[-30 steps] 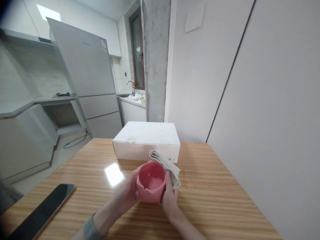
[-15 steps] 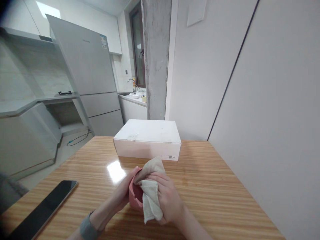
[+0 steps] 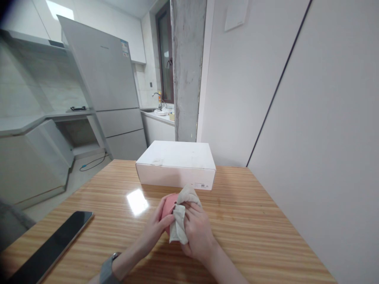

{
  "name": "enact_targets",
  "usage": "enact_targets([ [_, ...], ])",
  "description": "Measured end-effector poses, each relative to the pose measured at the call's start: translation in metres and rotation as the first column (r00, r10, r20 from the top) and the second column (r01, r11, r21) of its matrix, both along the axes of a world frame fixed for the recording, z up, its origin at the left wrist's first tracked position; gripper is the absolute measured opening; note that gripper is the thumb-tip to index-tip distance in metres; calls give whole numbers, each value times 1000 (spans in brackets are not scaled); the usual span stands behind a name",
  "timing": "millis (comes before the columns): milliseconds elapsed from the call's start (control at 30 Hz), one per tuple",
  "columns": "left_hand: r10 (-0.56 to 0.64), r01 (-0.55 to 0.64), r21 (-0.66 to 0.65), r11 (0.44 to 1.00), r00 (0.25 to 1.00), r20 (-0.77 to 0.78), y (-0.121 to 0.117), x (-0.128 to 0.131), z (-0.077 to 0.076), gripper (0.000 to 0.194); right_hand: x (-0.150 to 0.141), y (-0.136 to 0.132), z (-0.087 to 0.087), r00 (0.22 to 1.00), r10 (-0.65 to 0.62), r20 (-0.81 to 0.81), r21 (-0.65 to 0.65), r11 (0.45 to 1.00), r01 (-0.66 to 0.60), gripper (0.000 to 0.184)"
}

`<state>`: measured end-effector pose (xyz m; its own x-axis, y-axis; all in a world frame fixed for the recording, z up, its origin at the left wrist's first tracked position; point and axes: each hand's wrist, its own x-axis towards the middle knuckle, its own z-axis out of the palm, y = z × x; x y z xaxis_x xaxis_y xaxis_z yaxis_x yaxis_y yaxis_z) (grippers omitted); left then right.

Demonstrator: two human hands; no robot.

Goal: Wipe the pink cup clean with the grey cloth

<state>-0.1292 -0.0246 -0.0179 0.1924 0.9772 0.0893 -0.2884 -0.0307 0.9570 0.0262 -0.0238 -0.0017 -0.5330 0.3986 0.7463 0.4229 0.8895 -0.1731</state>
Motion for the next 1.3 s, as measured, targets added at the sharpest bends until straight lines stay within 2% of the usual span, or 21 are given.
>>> enact_targets([
  [133,-154,165,-187,968,985,73,9,-6,6,48,-2,0,-5,996,77,47,7,997,-78,27],
  [267,-221,222,-259,940,975,31,13,-18,18,44,-15,-6,-11,981,183,71,23,983,-185,28],
  [400,-312,309,-282,908,949,38,13,-23,22,51,-19,-7,-15,979,188,80,-13,982,-187,21],
  [500,-291,293,-263,919,956,48,14,-21,18,58,-15,-5,-16,980,166,106,-71,985,-159,22],
  [633,-180,167,-242,956,983,-34,17,-19,16,61,-12,-3,-12,980,155,121,-95,985,-144,25],
  [733,-142,127,-209,970,988,-61,17,-18,16,57,-13,-1,-8,983,135,122,-100,987,-123,23],
  [800,-94,87,-203,975,995,-23,16,-17,13,52,-11,1,-5,990,91,106,-112,991,-79,24],
  [900,-29,57,-249,967,993,114,14,-11,6,48,-5,7,-1,998,10,59,-100,995,-4,23],
  [1033,-105,181,-266,947,955,277,14,-3,2,49,2,11,1,998,-28,52,-28,999,30,23],
  [1133,-159,282,-306,909,915,371,15,-3,4,47,-1,5,1,994,37,99,19,999,-39,27],
  [1233,-201,379,-404,832,886,417,15,-10,7,50,-8,-4,0,986,93,138,63,993,-102,30],
  [1300,-223,386,-411,826,893,391,16,-16,7,50,-11,-8,-1,985,109,134,64,991,-118,33],
])
